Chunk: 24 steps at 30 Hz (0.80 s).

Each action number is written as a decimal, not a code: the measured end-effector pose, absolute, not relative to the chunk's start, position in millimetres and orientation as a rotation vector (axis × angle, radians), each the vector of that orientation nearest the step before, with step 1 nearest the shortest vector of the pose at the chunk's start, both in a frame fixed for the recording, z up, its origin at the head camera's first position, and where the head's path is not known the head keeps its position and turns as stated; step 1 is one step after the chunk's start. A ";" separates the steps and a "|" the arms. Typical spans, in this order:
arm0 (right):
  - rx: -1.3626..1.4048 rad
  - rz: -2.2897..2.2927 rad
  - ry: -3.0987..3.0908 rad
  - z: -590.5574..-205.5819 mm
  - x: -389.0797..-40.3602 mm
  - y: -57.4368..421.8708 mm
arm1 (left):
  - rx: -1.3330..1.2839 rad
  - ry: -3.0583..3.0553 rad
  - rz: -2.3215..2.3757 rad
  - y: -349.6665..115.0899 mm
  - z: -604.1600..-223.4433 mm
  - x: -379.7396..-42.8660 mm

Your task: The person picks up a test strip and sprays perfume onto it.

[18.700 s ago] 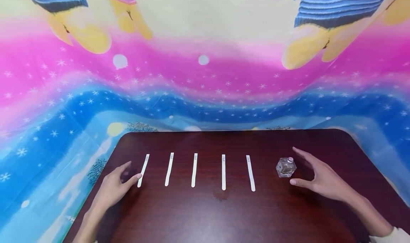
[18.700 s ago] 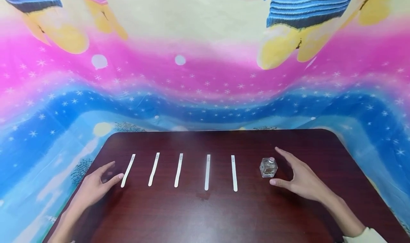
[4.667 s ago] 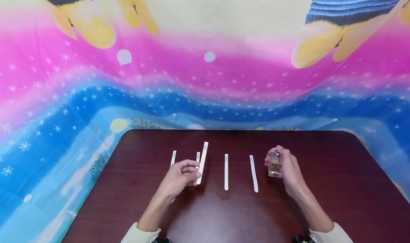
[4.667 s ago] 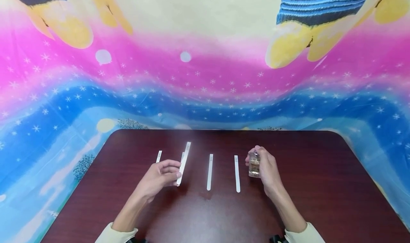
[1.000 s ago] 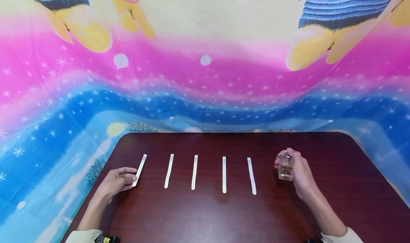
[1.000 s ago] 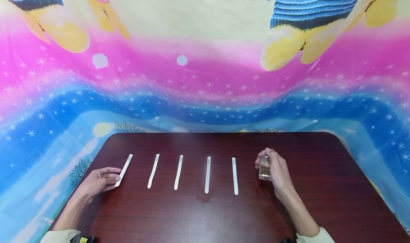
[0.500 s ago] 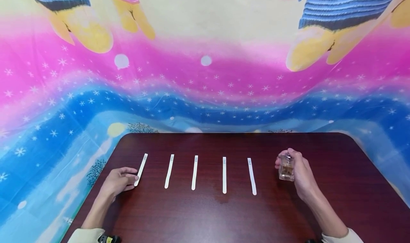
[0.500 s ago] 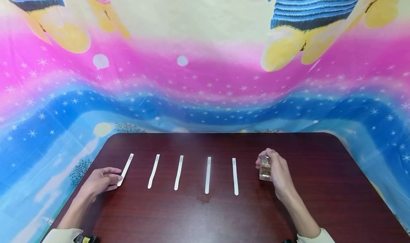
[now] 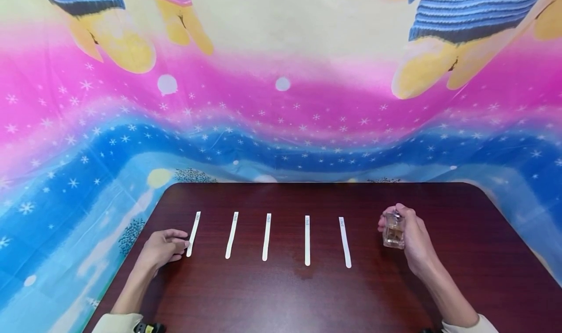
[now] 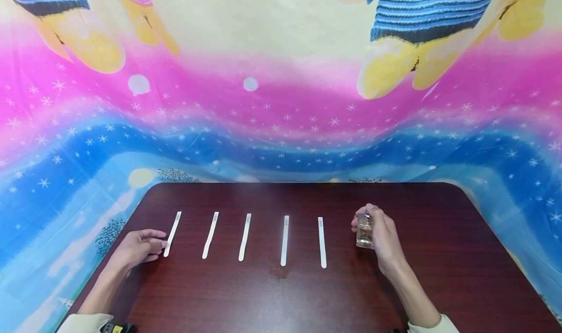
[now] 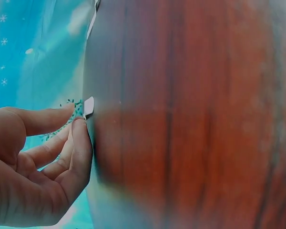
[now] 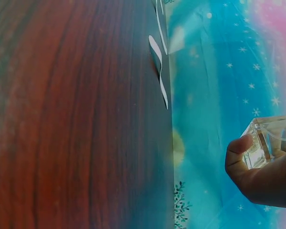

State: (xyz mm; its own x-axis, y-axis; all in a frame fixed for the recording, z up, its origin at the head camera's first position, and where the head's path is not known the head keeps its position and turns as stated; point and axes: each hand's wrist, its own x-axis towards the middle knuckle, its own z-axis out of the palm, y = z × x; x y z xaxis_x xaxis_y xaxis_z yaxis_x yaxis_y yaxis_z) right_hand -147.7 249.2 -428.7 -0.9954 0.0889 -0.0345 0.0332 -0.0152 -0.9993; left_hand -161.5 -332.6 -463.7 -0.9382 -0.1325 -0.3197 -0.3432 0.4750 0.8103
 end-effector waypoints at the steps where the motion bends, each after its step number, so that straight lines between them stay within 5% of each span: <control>1: -0.134 2.209 -2.173 -428.7 -147.8 249.2 | -0.409 2.509 1.456 -331.6 -462.9 -161.0; 24: -0.133 2.221 -2.166 -427.8 -146.4 245.6 | -0.284 2.446 1.567 -252.9 -465.5 -160.1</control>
